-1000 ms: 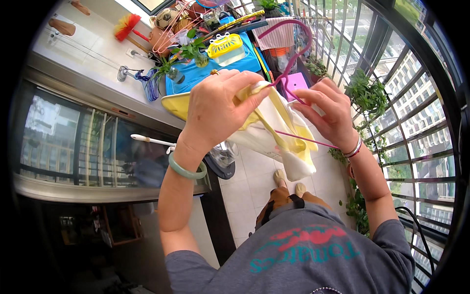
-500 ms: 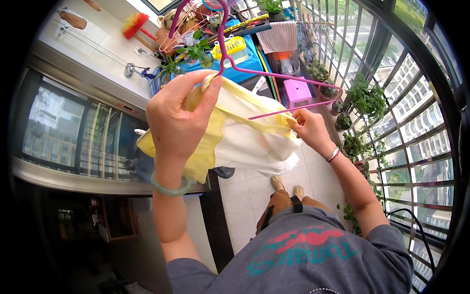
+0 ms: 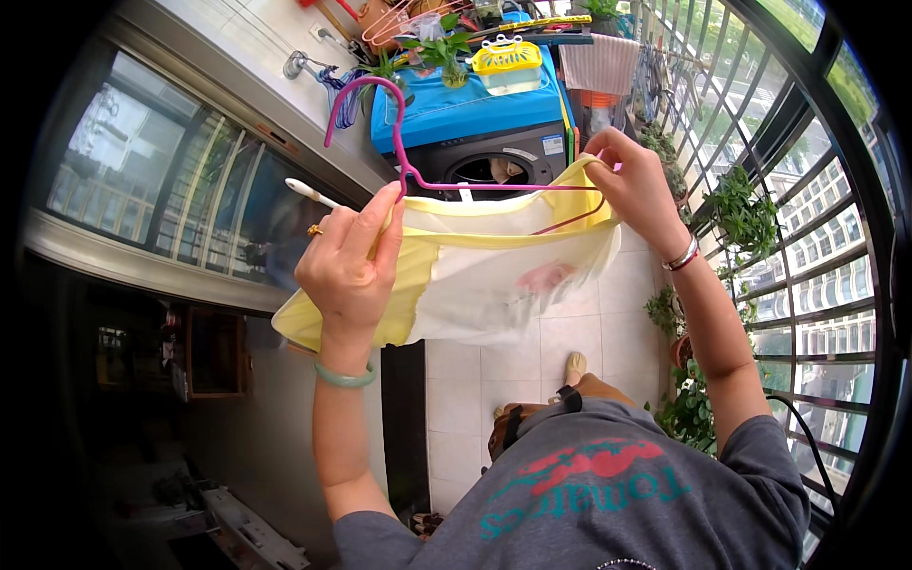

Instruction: The person removes wet clothes from a washing machine on a balcony and hangs them on a drying rack. They handle a yellow t-shirt, a beige bra, and a dark blue garment, placing each on a hanger and arranging them on the rack.

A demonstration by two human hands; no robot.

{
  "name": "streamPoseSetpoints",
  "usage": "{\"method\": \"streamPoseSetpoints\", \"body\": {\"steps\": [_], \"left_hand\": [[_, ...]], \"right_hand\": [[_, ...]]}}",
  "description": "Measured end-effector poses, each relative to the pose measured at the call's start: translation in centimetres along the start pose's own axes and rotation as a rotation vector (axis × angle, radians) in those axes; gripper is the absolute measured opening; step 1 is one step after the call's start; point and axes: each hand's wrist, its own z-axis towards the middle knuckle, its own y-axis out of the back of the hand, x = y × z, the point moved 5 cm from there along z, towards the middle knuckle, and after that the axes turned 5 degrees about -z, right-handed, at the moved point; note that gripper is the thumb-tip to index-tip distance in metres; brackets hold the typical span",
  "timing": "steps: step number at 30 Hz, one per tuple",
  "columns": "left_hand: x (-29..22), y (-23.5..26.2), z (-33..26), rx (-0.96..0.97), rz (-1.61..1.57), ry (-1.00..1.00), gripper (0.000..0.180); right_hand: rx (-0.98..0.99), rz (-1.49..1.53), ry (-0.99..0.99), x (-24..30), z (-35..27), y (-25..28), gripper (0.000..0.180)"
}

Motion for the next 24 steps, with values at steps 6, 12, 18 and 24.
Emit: {"method": "streamPoseSetpoints", "body": {"steps": [6,12,18,24], "left_hand": [[2.9,2.6,-3.3,-0.043,-0.193,0.249,0.022],[8.2,9.7,-7.1,-0.272,-0.373,0.426,0.016],[11.2,15.6,-9.8,-0.229,-0.441,0.384,0.017],[18.3,23.9,-17.5,-0.133,-0.403,0.627,0.028]], "right_hand": [[0.585,0.498,0.032,14.6,-3.1,-4.1,0.01],[-0.203,-0.347,0.969,19.7,-1.6,-3.9,0.02],[0.057,-0.198,0.862,22.8,-3.0,-9.5,0.013],[-0.047,-0.067,0.581,23.3,-4.1,-10.8,0.019]]}}
